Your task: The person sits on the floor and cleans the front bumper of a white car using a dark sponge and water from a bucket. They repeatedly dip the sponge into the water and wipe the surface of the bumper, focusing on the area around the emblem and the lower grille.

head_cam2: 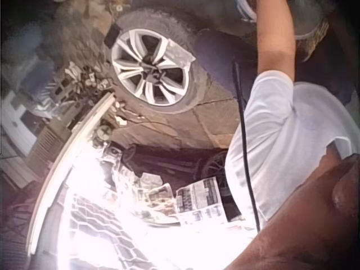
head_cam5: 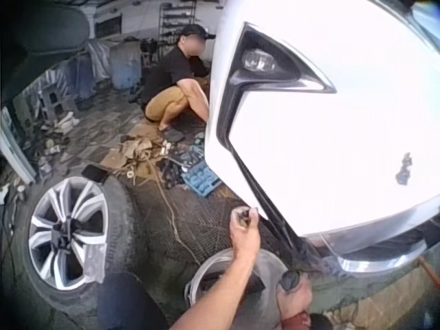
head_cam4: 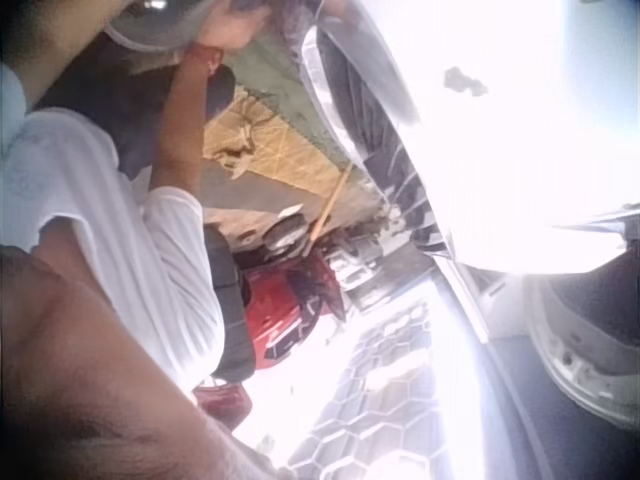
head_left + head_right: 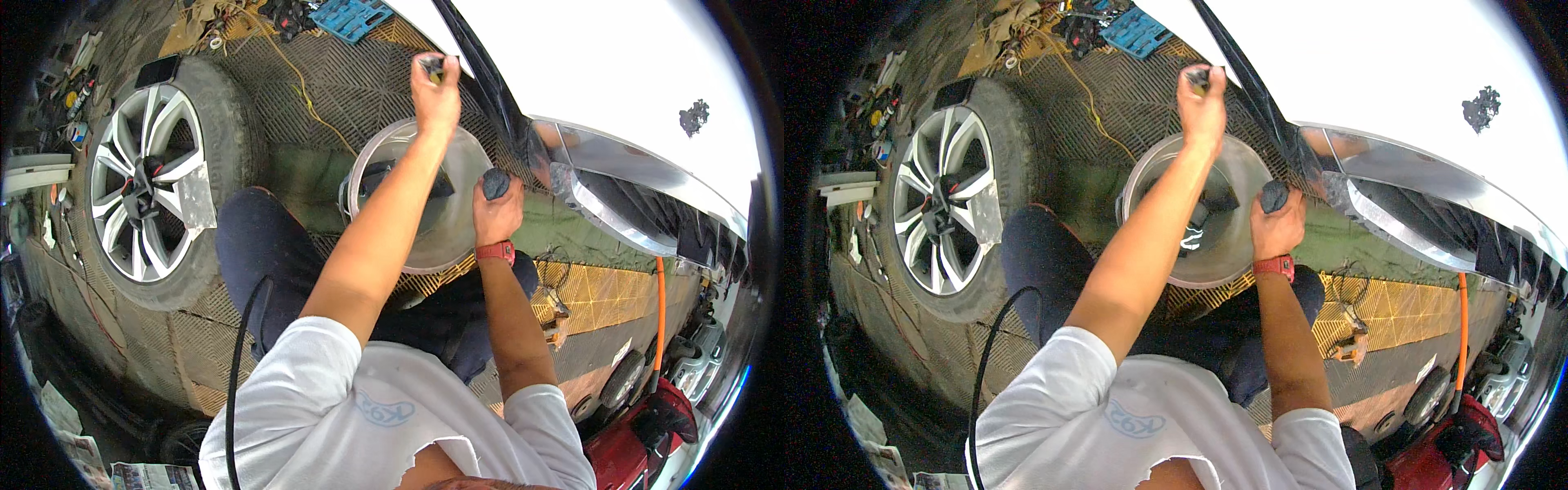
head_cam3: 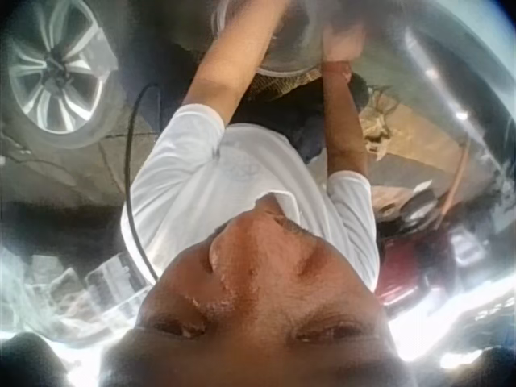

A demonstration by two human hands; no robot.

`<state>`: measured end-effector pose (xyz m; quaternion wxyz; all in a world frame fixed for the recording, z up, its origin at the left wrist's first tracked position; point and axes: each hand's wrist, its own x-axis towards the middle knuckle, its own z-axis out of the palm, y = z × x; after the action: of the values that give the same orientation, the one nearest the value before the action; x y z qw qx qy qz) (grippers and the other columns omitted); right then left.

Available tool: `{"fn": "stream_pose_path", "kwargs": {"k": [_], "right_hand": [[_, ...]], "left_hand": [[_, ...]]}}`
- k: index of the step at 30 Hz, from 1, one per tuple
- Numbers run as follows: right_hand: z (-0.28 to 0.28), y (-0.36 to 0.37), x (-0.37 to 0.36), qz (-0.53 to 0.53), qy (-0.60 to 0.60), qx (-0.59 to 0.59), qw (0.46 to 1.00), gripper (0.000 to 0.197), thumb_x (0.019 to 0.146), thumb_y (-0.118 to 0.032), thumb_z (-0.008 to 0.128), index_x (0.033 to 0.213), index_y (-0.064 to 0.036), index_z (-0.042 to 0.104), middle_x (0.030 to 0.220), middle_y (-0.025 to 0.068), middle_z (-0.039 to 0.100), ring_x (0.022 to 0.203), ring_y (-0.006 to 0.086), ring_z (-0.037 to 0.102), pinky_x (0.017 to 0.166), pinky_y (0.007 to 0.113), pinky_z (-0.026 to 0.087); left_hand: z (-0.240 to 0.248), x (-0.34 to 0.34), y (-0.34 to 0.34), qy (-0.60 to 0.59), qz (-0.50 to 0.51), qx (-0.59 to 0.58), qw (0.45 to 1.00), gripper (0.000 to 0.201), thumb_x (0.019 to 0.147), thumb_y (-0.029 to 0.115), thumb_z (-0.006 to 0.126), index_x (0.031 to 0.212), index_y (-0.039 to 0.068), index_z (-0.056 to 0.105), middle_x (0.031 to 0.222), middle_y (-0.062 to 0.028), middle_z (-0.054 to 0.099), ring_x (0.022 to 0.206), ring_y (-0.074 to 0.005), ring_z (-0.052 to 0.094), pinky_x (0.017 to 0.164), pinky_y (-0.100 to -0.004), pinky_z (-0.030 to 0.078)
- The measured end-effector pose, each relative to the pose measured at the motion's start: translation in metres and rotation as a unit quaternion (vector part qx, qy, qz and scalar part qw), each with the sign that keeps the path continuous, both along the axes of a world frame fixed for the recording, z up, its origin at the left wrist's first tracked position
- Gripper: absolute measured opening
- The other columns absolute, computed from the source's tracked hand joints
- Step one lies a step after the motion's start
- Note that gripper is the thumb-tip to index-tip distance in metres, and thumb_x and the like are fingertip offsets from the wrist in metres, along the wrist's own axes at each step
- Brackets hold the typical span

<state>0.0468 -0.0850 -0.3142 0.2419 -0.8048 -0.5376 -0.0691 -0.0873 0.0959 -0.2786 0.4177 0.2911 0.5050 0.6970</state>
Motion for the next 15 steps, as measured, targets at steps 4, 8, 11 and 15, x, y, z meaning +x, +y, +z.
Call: {"fn": "stream_pose_path", "kwargs": {"k": [4, 8, 11, 15], "right_hand": [[-0.001, -0.001, 0.002, 0.015, 0.001, 0.025, 1.0, 0.055, 0.078, -0.032, 0.085, 0.122, -0.0066, 0.063, 0.112, 0.0215, 0.069, 0.102, 0.0463, 0.068, 0.085, 0.055, 0.056], [0.003, 0.001, 0.001, 0.004, 0.019, -0.004, 1.0, 0.055, 0.077, -0.03, 0.085, 0.122, -0.0065, 0.062, 0.111, 0.0215, 0.069, 0.102, 0.0461, 0.068, 0.086, 0.054, 0.056], [-0.002, -0.003, 0.004, -0.001, 0.016, -0.003, 1.0, 0.055, 0.077, -0.031, 0.085, 0.12, -0.0062, 0.062, 0.111, 0.0217, 0.069, 0.102, 0.0461, 0.068, 0.086, 0.054, 0.056], [0.003, 0.002, 0.0, -0.006, 0.019, -0.006, 1.0, 0.055, 0.077, -0.033, 0.085, 0.118, -0.006, 0.062, 0.112, 0.0218, 0.069, 0.102, 0.0461, 0.068, 0.086, 0.055, 0.056]], "left_hand": [[-0.001, 0.015, -0.005, -0.148, -0.022, 0.002, 0.989, 0.022, 0.102, 0.022, 0.077, 0.11, 0.009, 0.062, 0.097, 0.0027, 0.061, 0.088, -0.009, 0.053, 0.08, -0.0278, 0.046], [-0.01, 0.023, 0.006, -0.236, 0.018, 0.041, 0.971, 0.018, 0.103, 0.021, 0.076, 0.108, 0.012, 0.061, 0.091, 0.0042, 0.061, 0.077, -0.0068, 0.05, 0.069, -0.0253, 0.043], [-0.002, 0.022, 0.008, -0.236, 0.015, 0.012, 0.972, 0.016, 0.104, 0.021, 0.074, 0.109, 0.013, 0.061, 0.085, 0.0052, 0.06, 0.069, -0.005, 0.048, 0.061, -0.0243, 0.039], [-0.017, 0.006, 0.007, -0.149, -0.021, 0.018, 0.989, 0.017, 0.103, 0.018, 0.076, 0.109, 0.012, 0.061, 0.088, 0.0056, 0.06, 0.071, -0.0054, 0.049, 0.063, -0.0247, 0.041]]}}
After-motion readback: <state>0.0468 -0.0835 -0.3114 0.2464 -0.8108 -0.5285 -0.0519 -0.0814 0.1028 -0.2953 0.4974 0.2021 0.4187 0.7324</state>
